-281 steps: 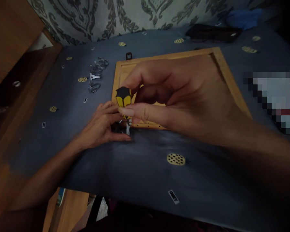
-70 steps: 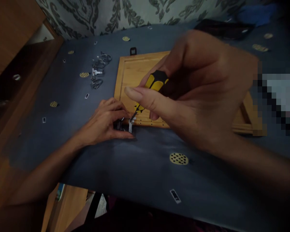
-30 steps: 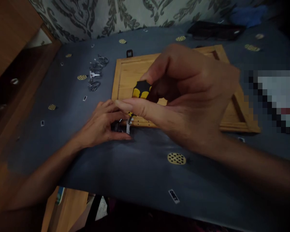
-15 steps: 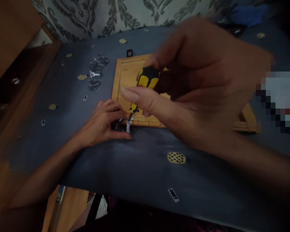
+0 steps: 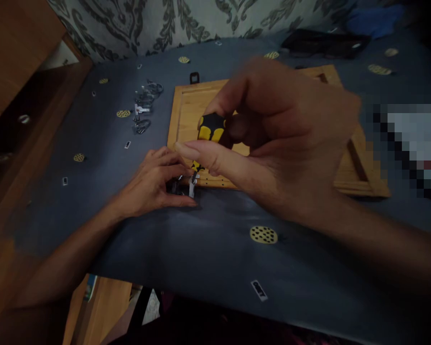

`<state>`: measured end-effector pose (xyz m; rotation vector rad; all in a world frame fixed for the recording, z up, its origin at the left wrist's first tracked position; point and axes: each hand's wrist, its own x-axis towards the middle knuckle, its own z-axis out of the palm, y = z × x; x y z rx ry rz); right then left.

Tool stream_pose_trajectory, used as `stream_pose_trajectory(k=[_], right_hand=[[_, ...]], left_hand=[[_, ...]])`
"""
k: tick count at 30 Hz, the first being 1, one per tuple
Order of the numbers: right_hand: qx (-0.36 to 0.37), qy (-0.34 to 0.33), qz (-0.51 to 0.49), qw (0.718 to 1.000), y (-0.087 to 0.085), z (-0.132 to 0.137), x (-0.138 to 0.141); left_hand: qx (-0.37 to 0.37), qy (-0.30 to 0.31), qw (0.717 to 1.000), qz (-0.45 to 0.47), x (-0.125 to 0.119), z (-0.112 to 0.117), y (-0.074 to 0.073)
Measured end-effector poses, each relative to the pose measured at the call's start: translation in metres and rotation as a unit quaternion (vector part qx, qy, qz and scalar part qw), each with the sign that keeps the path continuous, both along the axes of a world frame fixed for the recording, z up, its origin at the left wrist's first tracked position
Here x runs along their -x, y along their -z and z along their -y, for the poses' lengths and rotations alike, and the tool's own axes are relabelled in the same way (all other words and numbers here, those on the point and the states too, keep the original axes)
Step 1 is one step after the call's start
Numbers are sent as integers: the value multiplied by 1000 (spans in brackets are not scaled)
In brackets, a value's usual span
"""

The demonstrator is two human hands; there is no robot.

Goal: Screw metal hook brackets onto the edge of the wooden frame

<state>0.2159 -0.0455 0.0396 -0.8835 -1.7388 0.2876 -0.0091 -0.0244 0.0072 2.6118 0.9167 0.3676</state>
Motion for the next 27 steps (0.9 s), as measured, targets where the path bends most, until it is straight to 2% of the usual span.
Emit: stream_pose_trajectory(k=[2,5,10,12,13,15,17,22,27], right_hand=[[24,-16,13,999,-3,1,-1],[9,-91,11,996,-10,1,-5],[124,-193,67,971,-28,-1,-20],[136,-217,88,963,-30,-5,-26],[126,-213,95,964,-29,-7,-27],[58,-216,84,971,-25,-11,-26],[46,-183,43,981,-19,-13,-21],[89,-151,-16,984,-8,-10,-7],[58,-123,-11,991,-8,-2,-6]], left_hand=[[-2,-5,1000,-5,0,1,0],[4,-15,1000,-14,-1,1,0],[1,-13,1000,-8,-3,2,-2],[-10,-13,1000,-12,-4,2,-2],[-13,-14,1000,-16,-4,3,-2],[-11,-17,1000,-17,-4,3,-2],[-1,-18,1000,-13,-3,3,-2],[0,-13,1000,-14,-3,3,-2],[11,-18,1000,-22,-3,2,-2]])
